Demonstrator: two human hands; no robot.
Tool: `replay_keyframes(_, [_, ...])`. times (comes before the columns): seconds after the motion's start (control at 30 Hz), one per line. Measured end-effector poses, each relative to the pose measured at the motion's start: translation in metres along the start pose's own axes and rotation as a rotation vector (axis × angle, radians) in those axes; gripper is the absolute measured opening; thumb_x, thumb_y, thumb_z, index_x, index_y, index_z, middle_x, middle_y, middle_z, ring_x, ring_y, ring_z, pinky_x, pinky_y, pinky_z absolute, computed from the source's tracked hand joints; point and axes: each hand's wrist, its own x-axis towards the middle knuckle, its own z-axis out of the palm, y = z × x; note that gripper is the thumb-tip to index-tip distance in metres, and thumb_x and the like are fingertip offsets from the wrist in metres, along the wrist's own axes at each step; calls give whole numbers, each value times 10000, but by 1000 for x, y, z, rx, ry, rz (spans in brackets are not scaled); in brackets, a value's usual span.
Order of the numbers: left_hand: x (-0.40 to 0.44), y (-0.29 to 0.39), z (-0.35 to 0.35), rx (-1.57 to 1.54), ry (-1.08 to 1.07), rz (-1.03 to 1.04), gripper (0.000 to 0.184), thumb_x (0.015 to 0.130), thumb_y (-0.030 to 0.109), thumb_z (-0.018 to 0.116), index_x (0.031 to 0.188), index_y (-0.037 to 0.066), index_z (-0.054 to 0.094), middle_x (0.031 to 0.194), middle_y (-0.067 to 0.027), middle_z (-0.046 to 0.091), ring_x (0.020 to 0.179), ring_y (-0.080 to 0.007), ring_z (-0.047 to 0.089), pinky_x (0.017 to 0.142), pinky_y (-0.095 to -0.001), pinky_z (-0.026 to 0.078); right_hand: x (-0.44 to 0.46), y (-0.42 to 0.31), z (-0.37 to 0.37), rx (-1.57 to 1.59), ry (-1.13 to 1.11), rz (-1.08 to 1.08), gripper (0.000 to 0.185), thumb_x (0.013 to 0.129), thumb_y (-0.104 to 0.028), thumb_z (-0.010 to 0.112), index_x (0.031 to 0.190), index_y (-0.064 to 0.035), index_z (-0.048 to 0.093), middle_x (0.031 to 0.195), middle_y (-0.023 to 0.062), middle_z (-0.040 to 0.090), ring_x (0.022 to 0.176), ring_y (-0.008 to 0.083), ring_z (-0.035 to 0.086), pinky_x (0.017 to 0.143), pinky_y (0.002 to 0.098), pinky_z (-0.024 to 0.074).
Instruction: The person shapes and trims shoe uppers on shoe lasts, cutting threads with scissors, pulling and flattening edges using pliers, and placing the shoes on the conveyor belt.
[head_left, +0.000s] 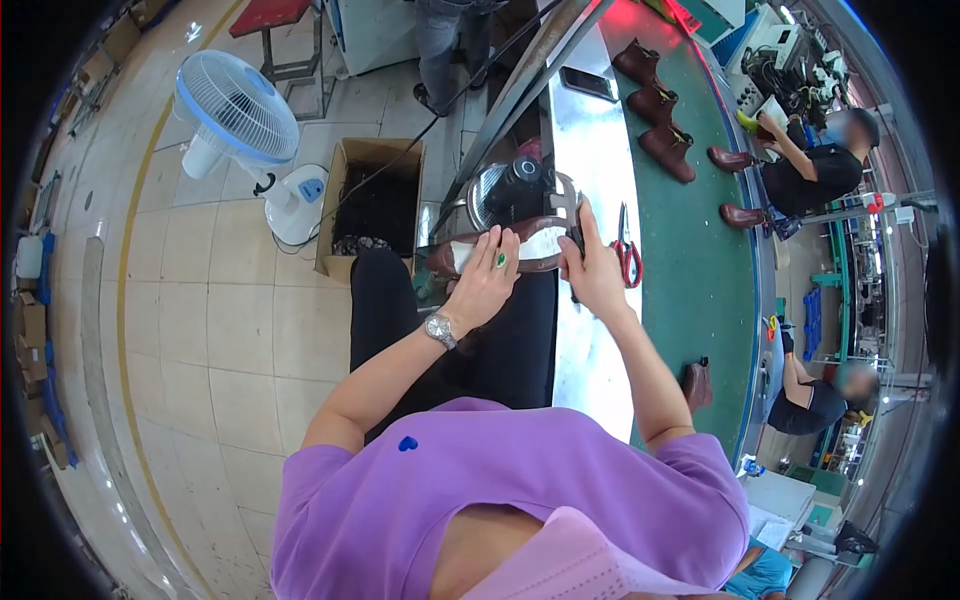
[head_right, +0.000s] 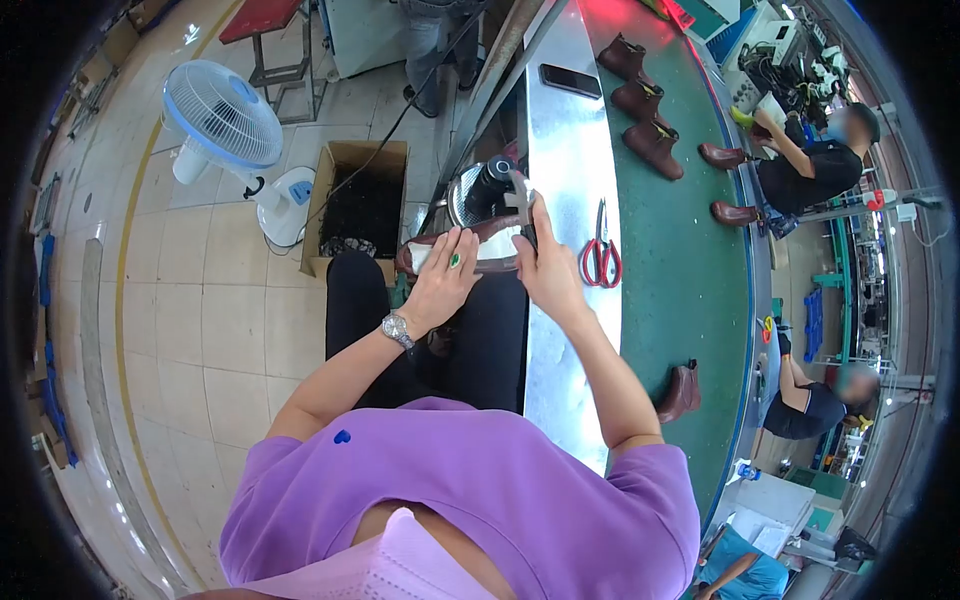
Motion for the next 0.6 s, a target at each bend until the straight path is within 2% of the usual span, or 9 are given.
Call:
replay_keyframes(0.07, [0,-1,-3,75,-36,30,631,822,242,677,1295,-124,475,1291,-248,492,1276,-396,448,1106,-452,351,4,36,34,-208,-15,-42,624,949,-150,541,1502,-112,255,661,178,642,593,370,648,610,444,504])
replay_keyframes(0.1, [-1,-2,-2,51,-22,38,624,822,239,676,1288,-125,480,1277,-246,496,1276,-397,449,1104,-454,354,0,23,26,-253,-22,-52,626,943,-150,548,1497,-109,260,661,182,638,620,406,642,615,482,490])
replay_keyframes(0.2, [-1,-1,4,-7,26,19,595,824,231,672,1264,-128,494,1249,-242,503,1273,-401,451,1096,-458,363,-5,-15,-3,-171,-45,-129,703,917,-153,569,1517,-151,203,735,282,646,661,497,620,646,583,468])
replay_keyframes(0.23, [-1,-1,5,-12,38,13,582,827,227,669,1255,-129,500,1249,-242,502,1273,-402,451,1095,-459,365,-8,-21,5,-81,78,-120,713,912,-143,570,1520,-166,197,725,279,644,651,495,619,640,586,470])
replay_keyframes(0.37, [-2,-2,3,103,0,37,557,842,214,658,1247,-132,497,1257,-239,494,1286,-404,434,1094,-459,371,-5,8,44,-298,-23,-37,755,908,-124,567,1534,-193,151,687,268,638,640,469,632,617,577,477])
replay_keyframes(0.47, [-3,0,9,-3,39,-3,547,849,205,651,1253,-128,491,1254,-232,495,1308,-403,412,1097,-459,368,-8,-30,5,-339,-102,-89,770,910,-128,564,1540,-195,128,683,272,637,647,470,634,619,575,477])
replay_keyframes(0.57, [-3,0,10,-50,67,-19,544,845,207,655,1248,-122,495,1247,-223,503,1273,-395,439,1075,-466,385,-10,-32,28,-281,26,-45,790,907,-120,560,1548,-202,106,694,271,641,662,468,641,636,565,488])
replay_keyframes(0.6, [0,0,4,-164,44,-84,532,842,187,646,1249,-121,496,1249,-220,506,1252,-391,452,1071,-464,386,-10,-26,38,-283,60,-40,791,907,-118,559,1549,-203,103,695,269,642,662,467,642,637,562,490])
